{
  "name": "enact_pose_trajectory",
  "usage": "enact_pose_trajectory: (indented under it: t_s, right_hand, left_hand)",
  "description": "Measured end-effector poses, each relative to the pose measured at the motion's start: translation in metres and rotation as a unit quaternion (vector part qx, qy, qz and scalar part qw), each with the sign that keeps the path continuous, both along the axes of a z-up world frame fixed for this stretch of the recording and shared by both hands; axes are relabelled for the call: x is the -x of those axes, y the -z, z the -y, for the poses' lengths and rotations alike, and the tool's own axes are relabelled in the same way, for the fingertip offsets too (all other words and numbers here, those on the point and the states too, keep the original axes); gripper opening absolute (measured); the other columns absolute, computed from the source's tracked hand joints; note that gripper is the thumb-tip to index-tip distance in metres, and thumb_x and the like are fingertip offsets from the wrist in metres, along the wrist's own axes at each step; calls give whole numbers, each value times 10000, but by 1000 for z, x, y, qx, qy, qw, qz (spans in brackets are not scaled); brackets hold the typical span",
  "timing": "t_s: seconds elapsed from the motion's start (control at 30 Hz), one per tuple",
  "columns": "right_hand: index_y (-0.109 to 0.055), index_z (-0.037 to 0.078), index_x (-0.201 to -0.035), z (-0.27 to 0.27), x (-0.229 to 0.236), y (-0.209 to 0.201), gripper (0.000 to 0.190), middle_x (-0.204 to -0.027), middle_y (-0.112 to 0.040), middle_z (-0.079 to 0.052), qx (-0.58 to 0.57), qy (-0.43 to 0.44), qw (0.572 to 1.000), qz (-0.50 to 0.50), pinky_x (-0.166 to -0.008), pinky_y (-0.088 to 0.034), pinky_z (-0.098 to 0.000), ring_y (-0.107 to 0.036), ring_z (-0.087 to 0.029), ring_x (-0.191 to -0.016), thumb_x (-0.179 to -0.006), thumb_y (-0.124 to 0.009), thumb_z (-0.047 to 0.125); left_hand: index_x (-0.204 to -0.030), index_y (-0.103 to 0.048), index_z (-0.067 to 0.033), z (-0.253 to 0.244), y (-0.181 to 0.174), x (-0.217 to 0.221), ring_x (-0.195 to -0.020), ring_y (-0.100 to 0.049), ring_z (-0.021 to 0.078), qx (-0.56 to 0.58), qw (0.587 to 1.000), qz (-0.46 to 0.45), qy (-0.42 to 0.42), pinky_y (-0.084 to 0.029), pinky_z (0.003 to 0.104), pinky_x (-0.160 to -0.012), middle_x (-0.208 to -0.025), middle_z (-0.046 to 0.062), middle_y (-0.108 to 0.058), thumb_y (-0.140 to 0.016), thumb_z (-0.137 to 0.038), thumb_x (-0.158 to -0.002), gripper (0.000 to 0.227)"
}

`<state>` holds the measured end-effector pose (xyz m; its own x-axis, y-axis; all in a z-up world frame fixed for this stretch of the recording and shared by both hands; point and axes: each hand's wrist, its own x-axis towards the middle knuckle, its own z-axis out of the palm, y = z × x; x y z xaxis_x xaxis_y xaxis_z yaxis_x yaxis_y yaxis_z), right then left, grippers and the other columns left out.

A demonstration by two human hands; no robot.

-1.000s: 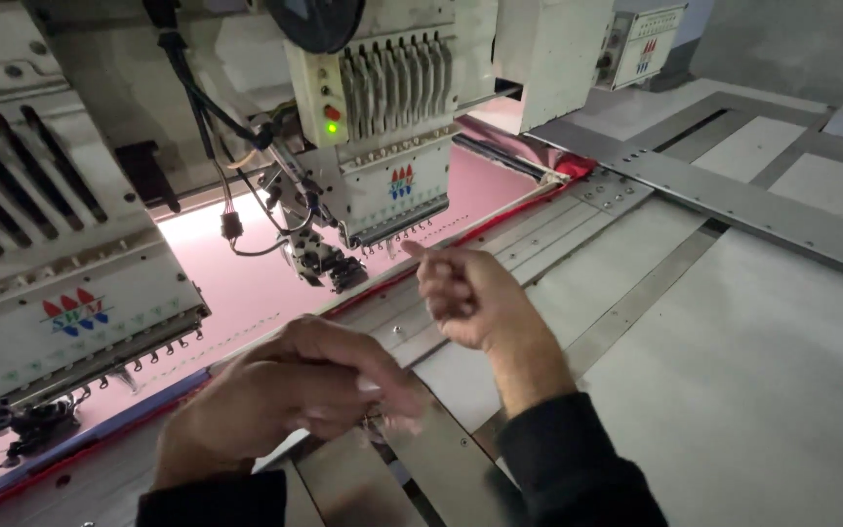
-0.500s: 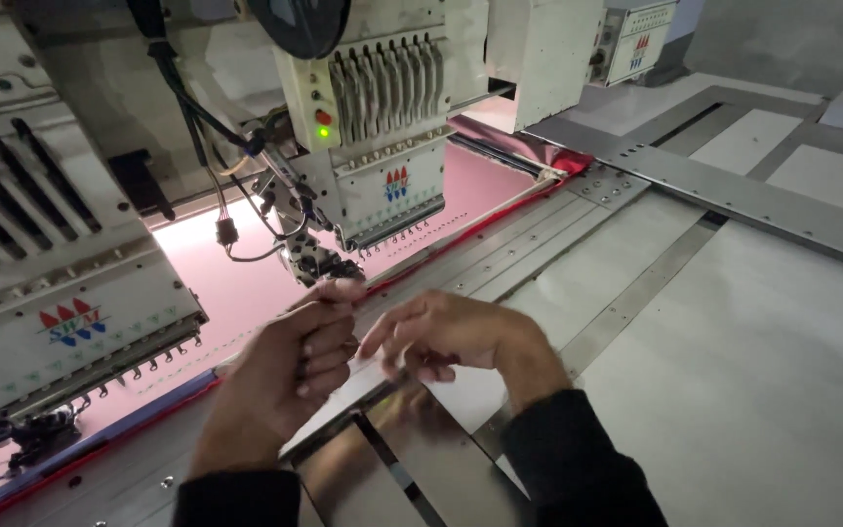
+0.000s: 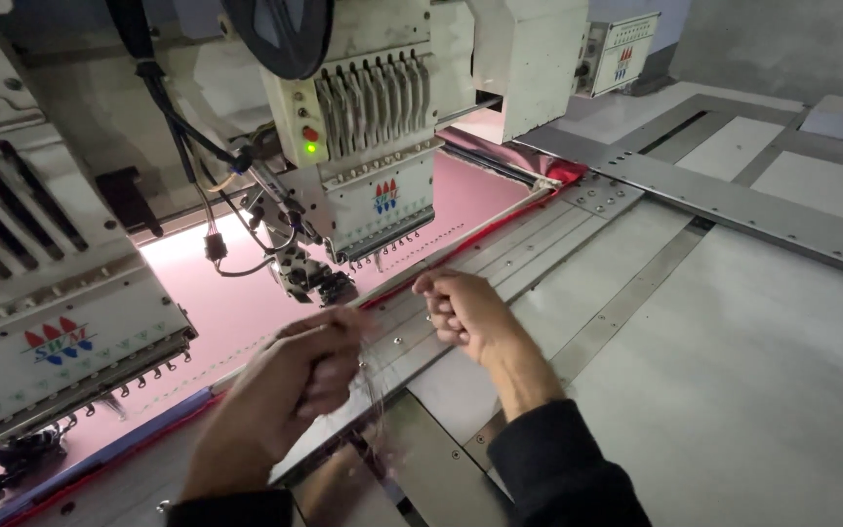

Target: Preparing a multi-head embroidery machine by clearing excess threads from the needles and activating the heads via control buttons.

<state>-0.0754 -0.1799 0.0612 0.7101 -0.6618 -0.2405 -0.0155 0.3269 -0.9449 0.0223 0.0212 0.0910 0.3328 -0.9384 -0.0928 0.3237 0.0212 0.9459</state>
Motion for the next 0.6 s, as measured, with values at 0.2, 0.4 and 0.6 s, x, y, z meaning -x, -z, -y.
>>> enact_pose_trajectory:
  t_s: [0.2, 0.4, 0.6]
  right_hand:
    - [-765, 85, -961, -25, 21, -44, 256, -652, -479, 9, 241, -186, 936, -178, -447, -274, -225, -346, -103, -534, -1008, -514, 77]
    - [-780, 8, -1001, -35, 32, -67, 343, -597, -599, -48, 269, -379, 854, -231, -422, -446, -228, -605, -133, -470, -857, -470, -22]
    - [-668, 142, -1362, -41, 28, -82, 373, -1178, -775, -105, 343, -281, 857, -261, -694, -621, -304, -736, -201, -875, -1009, -551, 156]
  left_hand:
    - [-1415, -643, 4, 35, 30, 8, -477, -448, 95, -109, 975, -78, -179, -273, 199, -327, -939, 150, -758, -577, -58, -992, 433]
    - [-1319, -585, -10, 37, 77, -16, -460, -276, 24, 160, 892, -421, -39, -193, 169, -349, -687, -46, -407, -492, -151, -1042, 324]
    - [-1271, -603, -89, 37, 80, -15, -400, -198, 35, 201, 897, -393, -3, -145, 195, -298, -569, -71, -268, -480, -56, -970, 327]
